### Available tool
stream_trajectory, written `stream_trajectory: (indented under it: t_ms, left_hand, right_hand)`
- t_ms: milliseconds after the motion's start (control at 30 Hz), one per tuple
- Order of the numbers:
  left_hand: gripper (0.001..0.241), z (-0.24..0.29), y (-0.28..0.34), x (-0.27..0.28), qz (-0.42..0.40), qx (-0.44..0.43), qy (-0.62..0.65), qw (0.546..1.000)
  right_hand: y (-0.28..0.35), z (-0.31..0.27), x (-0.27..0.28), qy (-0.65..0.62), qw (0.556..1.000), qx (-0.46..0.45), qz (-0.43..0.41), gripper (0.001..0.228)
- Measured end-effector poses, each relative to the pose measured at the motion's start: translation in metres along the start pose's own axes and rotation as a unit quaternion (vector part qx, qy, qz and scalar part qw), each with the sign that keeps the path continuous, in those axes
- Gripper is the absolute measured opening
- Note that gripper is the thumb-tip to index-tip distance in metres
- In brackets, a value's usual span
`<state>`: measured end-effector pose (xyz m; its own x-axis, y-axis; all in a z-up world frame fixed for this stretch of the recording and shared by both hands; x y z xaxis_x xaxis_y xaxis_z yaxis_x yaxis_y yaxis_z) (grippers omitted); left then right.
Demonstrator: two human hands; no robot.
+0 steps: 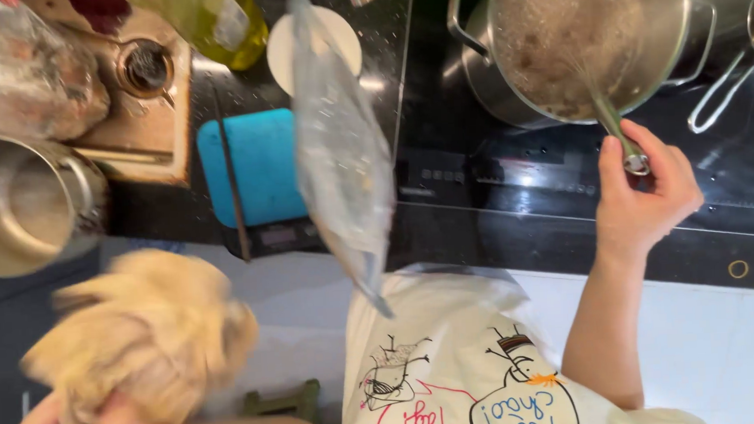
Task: Cleaning scissors, washing hands, and stirring a pot on an induction stove.
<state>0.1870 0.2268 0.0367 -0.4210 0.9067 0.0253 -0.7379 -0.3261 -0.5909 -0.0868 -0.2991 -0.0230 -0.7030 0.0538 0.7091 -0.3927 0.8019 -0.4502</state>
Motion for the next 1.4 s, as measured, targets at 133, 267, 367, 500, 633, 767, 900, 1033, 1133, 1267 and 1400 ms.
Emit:
stream_trajectory:
  t_ms: [133,267,367,500,633,767,900,1033,1133,1267,1400]
  left_hand:
    - [0.01,-0.029,0.043,0.054,-0.315,0.259,-0.148,0.901]
    - [0.027,0.037,0.143,-0.05,-0.444,0.434,-0.148,0.769]
    - [0.031,0.063,0.228,-0.106,-0.555,0.325,-0.112,0.758]
    - [0.024,0.085,0.268,-0.174,-0.564,0.304,-0.08,0.764]
    - [0.034,0.093,0.273,-0.221,-0.51,0.114,-0.069,0.849]
    - [0.039,0.069,0.3,-0.273,-0.523,-0.03,-0.097,0.846]
    - [0.048,0.043,0.322,-0.289,-0.554,-0.088,-0.118,0.82]
    - [0.057,0.012,0.347,-0.275,-0.587,-0.083,-0.07,0.803]
    - [0.056,0.002,0.362,-0.25,-0.614,-0.084,-0.043,0.784]
    - [0.046,0.005,0.36,-0.214,-0.657,-0.047,-0.025,0.752]
    - [0.045,0.05,0.319,-0.219,-0.632,-0.039,-0.005,0.774]
  right_hand:
    - [-0.002,0.011,0.006,-0.043,0.999,-0.001,-0.016,0.02]
    - [-0.006,0.011,0.013,-0.076,0.996,0.006,-0.036,0.022]
    - [-0.008,0.012,0.017,-0.074,0.996,0.007,-0.052,0.019]
    - [-0.012,0.014,0.019,-0.081,0.995,0.02,-0.061,0.02]
    - [-0.014,0.016,0.02,-0.072,0.994,0.028,-0.073,0.022]
    - [-0.013,0.015,0.019,-0.078,0.994,0.029,-0.072,0.024]
    - [-0.016,0.015,0.019,-0.066,0.995,0.033,-0.072,0.026]
    - [-0.015,0.016,0.019,-0.063,0.995,0.027,-0.072,0.025]
    - [-0.015,0.015,0.018,-0.064,0.995,0.031,-0.067,0.023]
    - [-0.014,0.017,0.019,-0.05,0.996,0.035,-0.067,0.022]
    - [-0.015,0.021,0.022,-0.059,0.996,0.018,-0.061,0.02]
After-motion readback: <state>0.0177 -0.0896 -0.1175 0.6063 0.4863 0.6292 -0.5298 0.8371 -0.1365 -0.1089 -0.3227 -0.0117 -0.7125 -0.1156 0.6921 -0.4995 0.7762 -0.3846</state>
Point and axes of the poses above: each hand's wrist, its own y-axis away from the middle knuckle, its own x-axis out of the back of the hand, z = x × y, the point moved 7 cm from there along -y, towards the middle knuckle, and after that the axes turned 8 degrees about y, right-handed, at the moved point
